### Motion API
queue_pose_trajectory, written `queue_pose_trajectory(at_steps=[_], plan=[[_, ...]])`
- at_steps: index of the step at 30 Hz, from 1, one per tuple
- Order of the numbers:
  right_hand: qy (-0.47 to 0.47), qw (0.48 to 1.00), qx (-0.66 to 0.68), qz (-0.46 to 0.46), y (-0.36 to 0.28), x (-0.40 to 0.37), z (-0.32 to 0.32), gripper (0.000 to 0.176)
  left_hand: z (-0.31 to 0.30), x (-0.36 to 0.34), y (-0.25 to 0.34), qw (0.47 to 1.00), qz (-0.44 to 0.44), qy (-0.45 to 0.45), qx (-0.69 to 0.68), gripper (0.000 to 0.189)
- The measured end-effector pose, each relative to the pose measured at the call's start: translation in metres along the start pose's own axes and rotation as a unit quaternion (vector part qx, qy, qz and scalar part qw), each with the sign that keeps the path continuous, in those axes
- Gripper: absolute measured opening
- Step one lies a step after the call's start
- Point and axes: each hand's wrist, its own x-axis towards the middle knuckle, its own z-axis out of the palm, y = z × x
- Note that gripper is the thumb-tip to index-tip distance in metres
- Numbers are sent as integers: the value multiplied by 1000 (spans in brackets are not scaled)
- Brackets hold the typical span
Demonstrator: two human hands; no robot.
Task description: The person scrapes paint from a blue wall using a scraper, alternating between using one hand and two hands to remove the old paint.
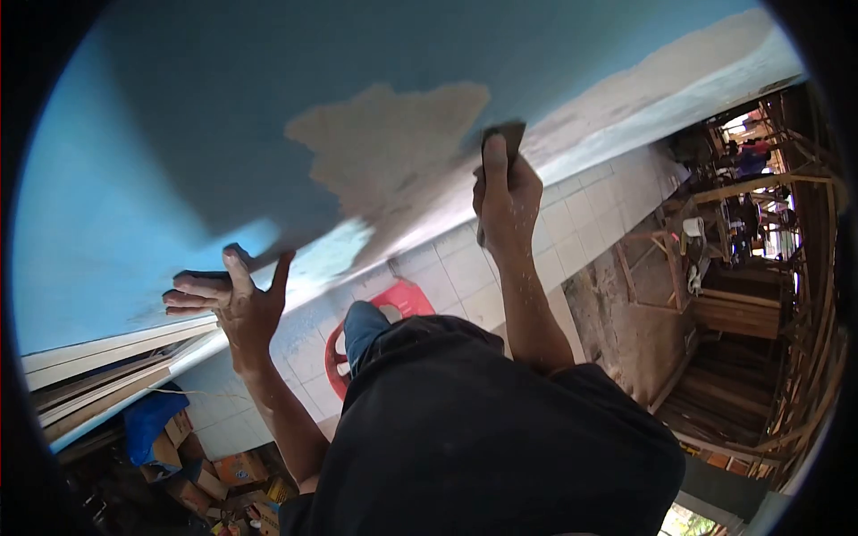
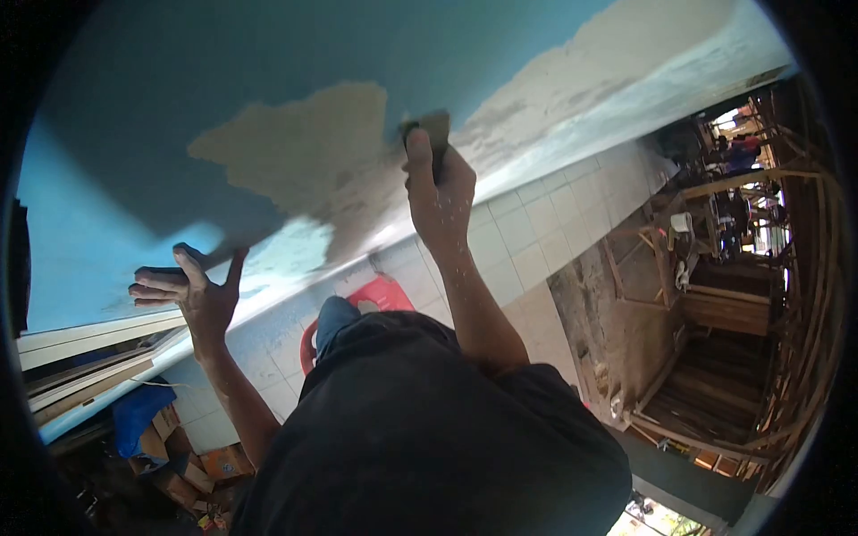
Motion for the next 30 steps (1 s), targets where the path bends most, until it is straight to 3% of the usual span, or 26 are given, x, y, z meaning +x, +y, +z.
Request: queue_pose_trajectory(at_steps=[4, 6, 14, 19, 24, 28, 30], plan=[[2, 1000, -20, -11, 26, -2, 1, 42, 10, -14, -8, 999, -6, -29, -39, 116], [3, 999, -10, 48, 32, -8, 3, 46, 6, -5, -8, 1000, 4, -11, -21, 116], [-10, 999, 5, 34, 38, -4, -1, 44, 1, -6, -4, 998, -10, -46, -46, 118], [-24, 998, 30, 39, 18, -3, 2, 44, 2, -5, -3, 1000, -8, -27, 14, 113], [3, 1000, -2, 13, 45, -7, 8, 40, 4, -3, -7, 1000, -14, -14, 4, 112], [-14, 1000, 14, 0, 10, -3, 10, 39, 13, -20, -11, 999, -19, -37, -33, 113], [-22, 1000, -3, 22, 31, -7, 2, 42, 9, -10, -10, 1000, -1, -10, -12, 113]])
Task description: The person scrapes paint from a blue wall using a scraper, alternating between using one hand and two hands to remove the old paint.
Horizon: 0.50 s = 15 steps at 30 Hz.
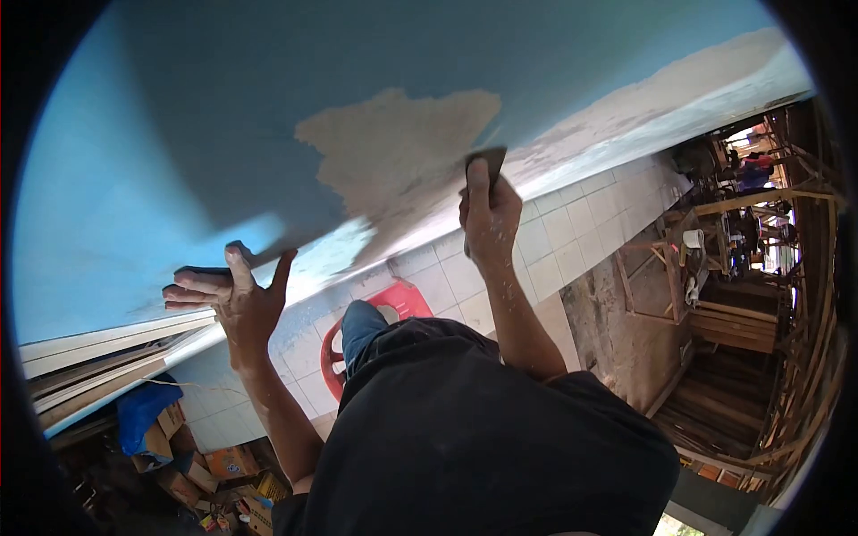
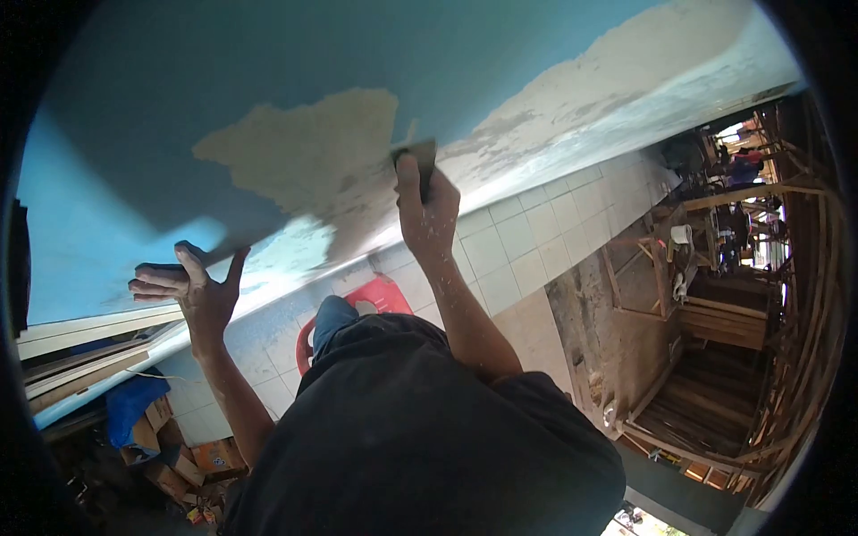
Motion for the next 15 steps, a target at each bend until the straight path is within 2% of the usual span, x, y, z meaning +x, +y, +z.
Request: queue_pose_trajectory(at_steps=[15], plan=[[-6, 999, 10, 39, -26, -2, -2, 44, -2, -3, 4, 1000, -5, -18, 2, 112]])
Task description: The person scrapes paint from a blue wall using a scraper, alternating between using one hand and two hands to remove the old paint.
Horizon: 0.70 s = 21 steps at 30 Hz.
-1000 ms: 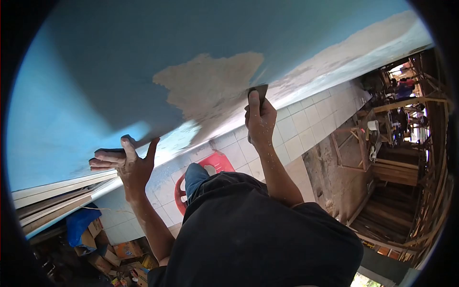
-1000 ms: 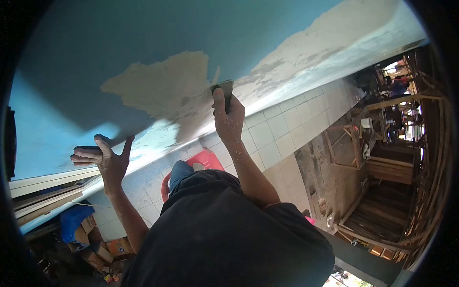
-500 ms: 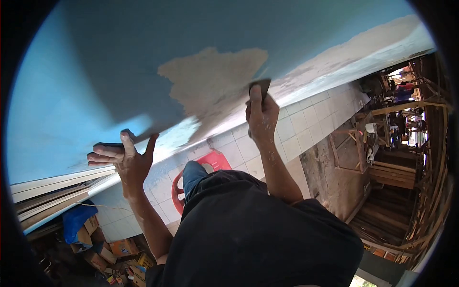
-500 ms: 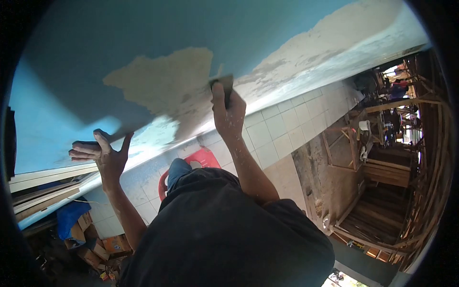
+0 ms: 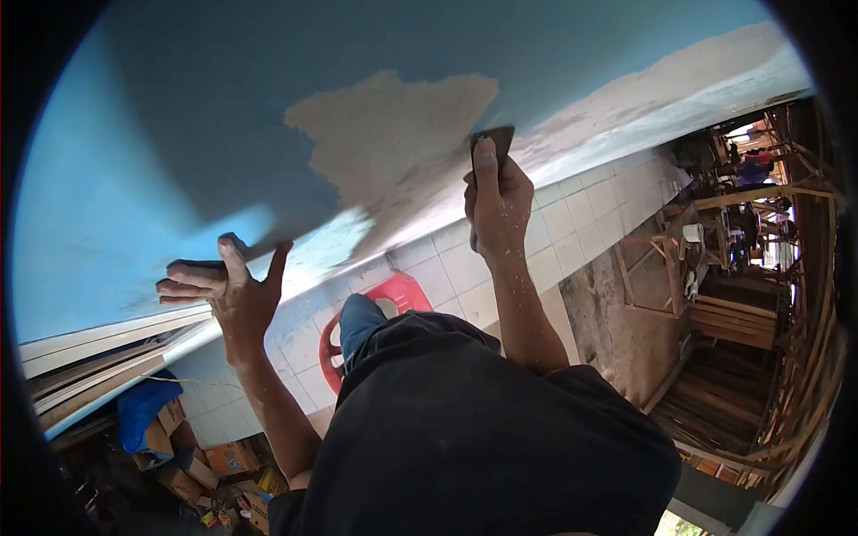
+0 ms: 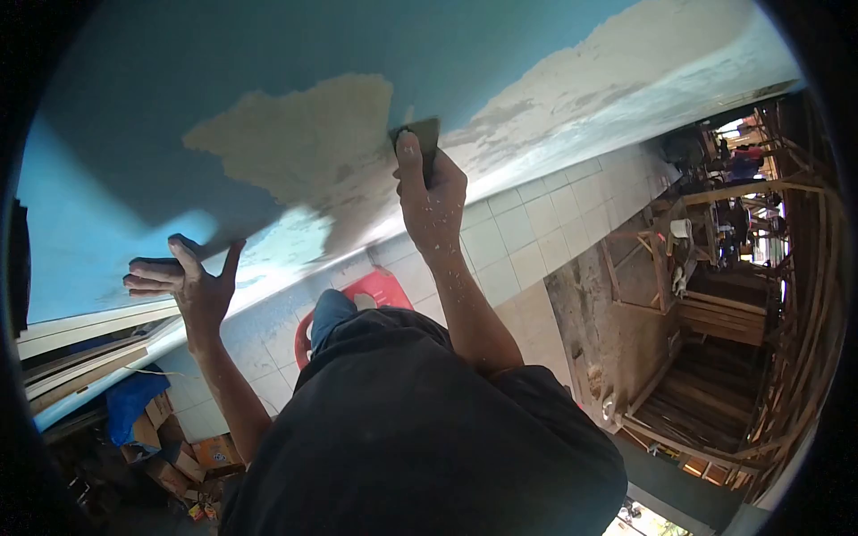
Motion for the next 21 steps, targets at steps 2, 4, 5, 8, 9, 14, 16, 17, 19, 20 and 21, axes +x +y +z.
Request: queue_pose_trajectory(at_steps=[2, 4, 5, 8, 9, 14, 16, 17, 19, 20, 21], plan=[[13, 1000, -28, -2, 6, 1, 1, 44, -1, 2, 0, 1000, 1, 1, 11, 112], [27, 999, -24, -32, 16, 3, 4, 43, -2, 7, -2, 1000, 2, 18, 13, 112], [35, 998, -23, -45, 18, 4, 6, 43, -1, 9, -3, 1000, 1, 18, 18, 112], [8, 999, 2, -53, -8, 7, 8, 42, -4, 6, -1, 1000, -2, 1, 14, 112], [9, 998, 5, -55, -11, 5, 7, 42, -5, 7, 2, 1000, -3, 5, 16, 112], [33, 999, -2, -43, 16, 5, 6, 43, -4, 9, 0, 1000, 10, 27, -5, 111], [28, 998, -9, -51, -7, 4, 8, 44, -3, 8, 0, 1000, -2, 24, -5, 111], [29, 998, -14, -52, -16, 3, 7, 44, -3, 7, 1, 1000, -6, 18, -8, 112], [28, 999, -8, -43, -15, 1, 4, 42, -1, 8, 2, 999, 10, 33, -12, 111], [38, 998, -14, -51, -6, 3, 6, 42, -2, 10, 1, 999, 12, 36, -14, 111], [47, 997, -18, -59, -1, 4, 9, 41, -3, 11, -1, 999, 14, 40, -14, 111]])
